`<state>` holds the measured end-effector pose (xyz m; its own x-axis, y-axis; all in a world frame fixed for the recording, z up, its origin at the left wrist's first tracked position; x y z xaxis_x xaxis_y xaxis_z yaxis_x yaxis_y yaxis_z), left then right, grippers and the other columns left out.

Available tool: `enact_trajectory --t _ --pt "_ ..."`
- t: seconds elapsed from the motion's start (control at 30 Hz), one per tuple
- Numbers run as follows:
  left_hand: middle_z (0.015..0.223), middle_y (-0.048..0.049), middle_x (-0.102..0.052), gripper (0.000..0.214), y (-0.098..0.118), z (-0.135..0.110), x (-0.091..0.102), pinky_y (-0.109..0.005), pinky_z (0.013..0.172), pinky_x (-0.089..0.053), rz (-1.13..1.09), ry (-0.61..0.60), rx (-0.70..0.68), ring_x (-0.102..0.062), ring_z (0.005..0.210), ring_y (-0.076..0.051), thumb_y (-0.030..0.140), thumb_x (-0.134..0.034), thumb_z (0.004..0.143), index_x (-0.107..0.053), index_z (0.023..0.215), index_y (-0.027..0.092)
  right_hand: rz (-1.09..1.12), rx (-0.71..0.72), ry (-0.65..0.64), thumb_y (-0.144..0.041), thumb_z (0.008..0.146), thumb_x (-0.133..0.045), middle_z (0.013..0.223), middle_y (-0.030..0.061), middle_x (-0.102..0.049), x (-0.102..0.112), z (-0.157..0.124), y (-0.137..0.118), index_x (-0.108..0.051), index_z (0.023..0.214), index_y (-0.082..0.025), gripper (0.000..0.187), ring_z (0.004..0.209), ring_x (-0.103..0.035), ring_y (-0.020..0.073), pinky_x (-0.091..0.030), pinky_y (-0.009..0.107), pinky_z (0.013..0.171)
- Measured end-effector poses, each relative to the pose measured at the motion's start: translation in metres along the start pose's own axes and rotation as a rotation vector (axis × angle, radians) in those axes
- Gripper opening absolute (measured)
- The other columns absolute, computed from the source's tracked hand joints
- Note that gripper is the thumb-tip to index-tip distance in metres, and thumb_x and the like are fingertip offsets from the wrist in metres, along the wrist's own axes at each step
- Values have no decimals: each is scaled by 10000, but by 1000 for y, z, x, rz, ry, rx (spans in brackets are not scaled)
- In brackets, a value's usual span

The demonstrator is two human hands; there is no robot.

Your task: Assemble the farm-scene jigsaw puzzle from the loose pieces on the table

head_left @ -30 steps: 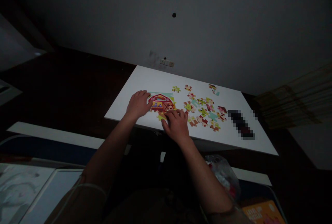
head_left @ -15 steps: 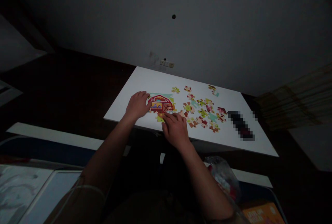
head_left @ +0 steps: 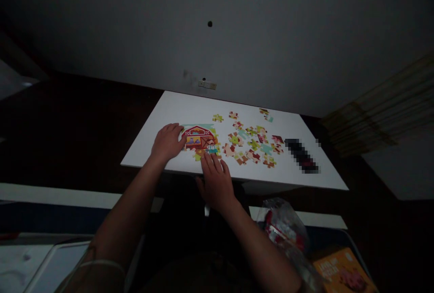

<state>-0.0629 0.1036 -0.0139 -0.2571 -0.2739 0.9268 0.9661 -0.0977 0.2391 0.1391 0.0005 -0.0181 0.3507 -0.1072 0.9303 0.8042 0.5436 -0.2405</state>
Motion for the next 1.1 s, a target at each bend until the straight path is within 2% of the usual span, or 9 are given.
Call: enact_trajectory --t 0.17,0.33,0.53,0.67,0.77,0.87,1.0,1.1 --pt "1402 -113 -529 428 2 1 0 -460 1103 -331 2 -25 11 -446 1299 -276 399 -411 955 -567 1298 197 37 -13 50 -349 829 -660 1531 122 -386 1 0 -1 -359 1496 -217 744 1428 -307 351 -302 566 1117" --pt "1409 -119 -529 451 4 2 2 -434 1110 -334 27 -37 13 -456 1300 -270 424 -393 957 -584 1289 185 16 23 40 -321 865 -596 1563 106 -333 2 -6 2 -362 1495 -169 689 1449 -273 311 -276 485 1144" --pt "1403 -121 -534 484 7 4 3 -422 1101 -352 73 -42 1 -459 1306 -278 440 -374 958 -585 1295 165 42 29 57 -291 843 -602 1561 80 -342 4 -14 8 -367 1489 -231 690 1467 -240 280 -307 480 1129" --pt "1409 -110 -531 500 6 6 2 -422 1104 -352 77 -56 7 -457 1310 -280 456 -363 954 -583 1304 175 109 79 73 -278 876 -540 1473 33 -487 6 -24 18 -505 1374 -250 499 1426 -328 247 -337 454 1113" --pt "1408 -119 -531 524 5 8 0 -421 1099 -357 85 -68 -5 -461 1307 -288 469 -354 950 -583 1308 162 182 67 161 -254 888 -502 1297 17 -636 16 -29 38 -609 1227 -250 355 1325 -455 238 -365 428 1079" --pt "1412 -127 -527 543 3 10 -2 -427 1097 -358 90 -74 -8 -461 1308 -297 474 -350 944 -583 1314 151 181 -5 270 -224 875 -512 1178 39 -688 36 -27 71 -640 1155 -217 308 1205 -533 244 -379 424 1049" --pt "1429 -100 -520 538 0 12 -4 -430 1108 -345 85 -92 13 -457 1317 -292 474 -361 933 -589 1320 179 96 -134 343 -203 881 -511 1126 49 -692 66 -24 122 -650 1098 -225 258 1153 -541 248 -382 434 1029" --pt "1443 -98 -507 564 -2 12 -6 -427 1113 -338 104 -108 15 -439 1332 -294 500 -354 932 -576 1342 184 23 -231 363 -204 893 -494 1103 53 -693 79 -30 159 -650 1082 -239 248 1128 -542 262 -394 448 987"
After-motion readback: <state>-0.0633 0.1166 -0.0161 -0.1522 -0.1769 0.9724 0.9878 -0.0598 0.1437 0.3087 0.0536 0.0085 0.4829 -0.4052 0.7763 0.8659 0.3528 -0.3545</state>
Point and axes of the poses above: each hand's wrist, its own z-axis towards the middle knuckle, its own x-axis out of the back of the hand, y = z × x, the point moved 5 cm from there along z, towards the middle knuckle
